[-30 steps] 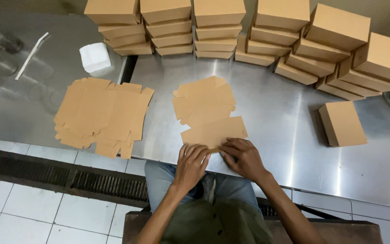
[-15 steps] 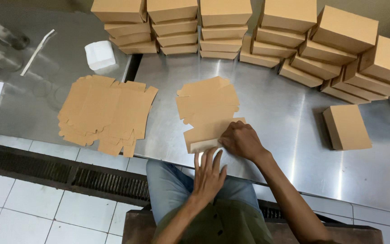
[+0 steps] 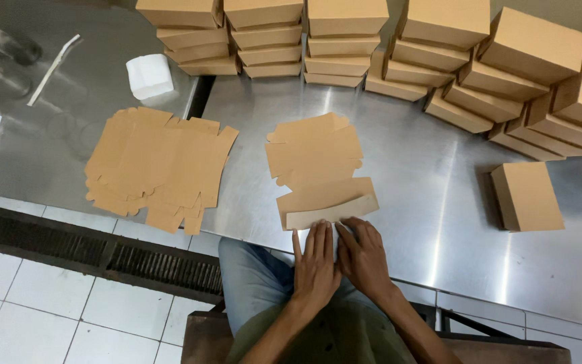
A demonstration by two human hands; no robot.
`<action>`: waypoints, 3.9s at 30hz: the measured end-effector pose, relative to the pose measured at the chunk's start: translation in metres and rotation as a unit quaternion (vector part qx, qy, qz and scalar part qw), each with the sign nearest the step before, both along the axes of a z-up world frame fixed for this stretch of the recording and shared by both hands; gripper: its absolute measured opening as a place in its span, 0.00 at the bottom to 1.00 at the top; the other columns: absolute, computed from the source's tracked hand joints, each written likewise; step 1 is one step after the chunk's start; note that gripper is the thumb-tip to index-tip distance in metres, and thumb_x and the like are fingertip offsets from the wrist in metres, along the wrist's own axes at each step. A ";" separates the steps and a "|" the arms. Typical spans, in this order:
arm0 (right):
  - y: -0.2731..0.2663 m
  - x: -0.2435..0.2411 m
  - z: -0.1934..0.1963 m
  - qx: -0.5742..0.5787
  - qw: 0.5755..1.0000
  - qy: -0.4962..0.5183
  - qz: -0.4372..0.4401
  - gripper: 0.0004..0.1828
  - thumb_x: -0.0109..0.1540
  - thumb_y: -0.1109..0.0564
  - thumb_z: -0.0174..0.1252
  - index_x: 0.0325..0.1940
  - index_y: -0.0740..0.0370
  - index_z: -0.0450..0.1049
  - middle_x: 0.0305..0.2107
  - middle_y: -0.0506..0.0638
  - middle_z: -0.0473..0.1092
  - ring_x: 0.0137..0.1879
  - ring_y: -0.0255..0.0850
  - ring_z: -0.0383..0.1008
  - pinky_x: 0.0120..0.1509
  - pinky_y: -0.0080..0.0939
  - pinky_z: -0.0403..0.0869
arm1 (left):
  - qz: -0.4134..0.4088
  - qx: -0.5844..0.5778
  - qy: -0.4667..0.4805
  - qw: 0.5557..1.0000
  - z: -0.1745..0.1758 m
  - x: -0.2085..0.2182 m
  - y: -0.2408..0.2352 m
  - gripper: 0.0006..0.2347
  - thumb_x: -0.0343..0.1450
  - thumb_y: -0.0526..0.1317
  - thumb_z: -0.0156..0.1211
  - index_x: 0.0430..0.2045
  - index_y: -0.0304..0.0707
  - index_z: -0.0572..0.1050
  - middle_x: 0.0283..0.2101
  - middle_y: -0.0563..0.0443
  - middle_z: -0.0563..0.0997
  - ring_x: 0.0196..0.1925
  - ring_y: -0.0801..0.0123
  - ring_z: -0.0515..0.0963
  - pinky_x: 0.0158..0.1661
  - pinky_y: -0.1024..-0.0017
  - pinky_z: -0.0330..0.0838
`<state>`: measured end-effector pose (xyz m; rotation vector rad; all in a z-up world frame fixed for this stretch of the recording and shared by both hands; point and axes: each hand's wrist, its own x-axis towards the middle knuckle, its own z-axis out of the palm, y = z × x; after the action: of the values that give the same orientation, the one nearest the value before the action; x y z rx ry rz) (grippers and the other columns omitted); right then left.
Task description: The person folds a cardboard sheet into a box by bending the sides and tucking the tabs into slots, then places the finished box with others on a metal counter and begins folding a second cardboard sheet.
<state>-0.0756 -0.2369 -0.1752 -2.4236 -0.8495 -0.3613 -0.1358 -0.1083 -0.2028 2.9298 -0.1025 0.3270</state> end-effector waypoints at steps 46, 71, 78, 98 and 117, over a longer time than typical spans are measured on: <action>0.001 0.038 -0.019 -0.325 0.945 0.011 0.045 0.22 0.59 0.53 0.57 0.58 0.54 0.79 0.47 0.49 0.74 0.58 0.53 0.77 0.70 0.59 0.67 | -0.114 -0.130 0.040 0.984 0.037 0.033 0.026 0.25 0.61 0.43 0.68 0.47 0.20 0.73 0.51 0.36 0.71 0.51 0.47 0.72 0.54 0.54 0.75; -0.012 0.047 -0.005 -0.275 0.957 0.075 0.055 0.12 0.62 0.54 0.57 0.46 0.55 0.82 0.46 0.49 0.71 0.52 0.49 0.76 0.45 0.45 0.76 | -0.085 -0.066 0.053 0.993 0.032 0.045 0.011 0.29 0.57 0.49 0.74 0.47 0.28 0.75 0.43 0.40 0.70 0.44 0.49 0.70 0.47 0.53 0.71; -0.011 0.038 -0.019 -0.309 0.949 0.033 0.059 0.18 0.62 0.52 0.56 0.54 0.57 0.79 0.49 0.52 0.71 0.57 0.53 0.76 0.47 0.46 0.77 | -0.084 -0.077 0.068 0.991 0.017 0.036 0.009 0.33 0.57 0.48 0.72 0.54 0.26 0.71 0.50 0.36 0.69 0.53 0.41 0.69 0.61 0.43 0.65; -0.008 0.033 -0.023 -0.290 0.954 -0.071 0.036 0.27 0.61 0.49 0.57 0.63 0.59 0.70 0.57 0.57 0.70 0.61 0.52 0.72 0.59 0.50 0.72 | -0.042 0.036 -0.023 0.998 -0.003 0.012 0.005 0.43 0.68 0.63 0.55 0.71 0.25 0.58 0.67 0.34 0.66 0.69 0.45 0.63 0.74 0.45 0.47; -0.014 0.014 -0.040 -0.346 0.932 -0.108 -0.018 0.36 0.62 0.51 0.51 0.73 0.67 0.61 0.69 0.63 0.62 0.76 0.56 0.61 0.64 0.44 0.73 | -0.005 0.097 0.037 0.995 0.016 0.025 -0.007 0.40 0.64 0.60 0.59 0.69 0.35 0.62 0.63 0.38 0.70 0.62 0.49 0.69 0.68 0.46 0.56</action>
<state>-0.0612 -0.2510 -0.2156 -3.0911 -1.1830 -0.3943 -0.1109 -0.1152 -0.1868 3.1289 -0.1463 0.2187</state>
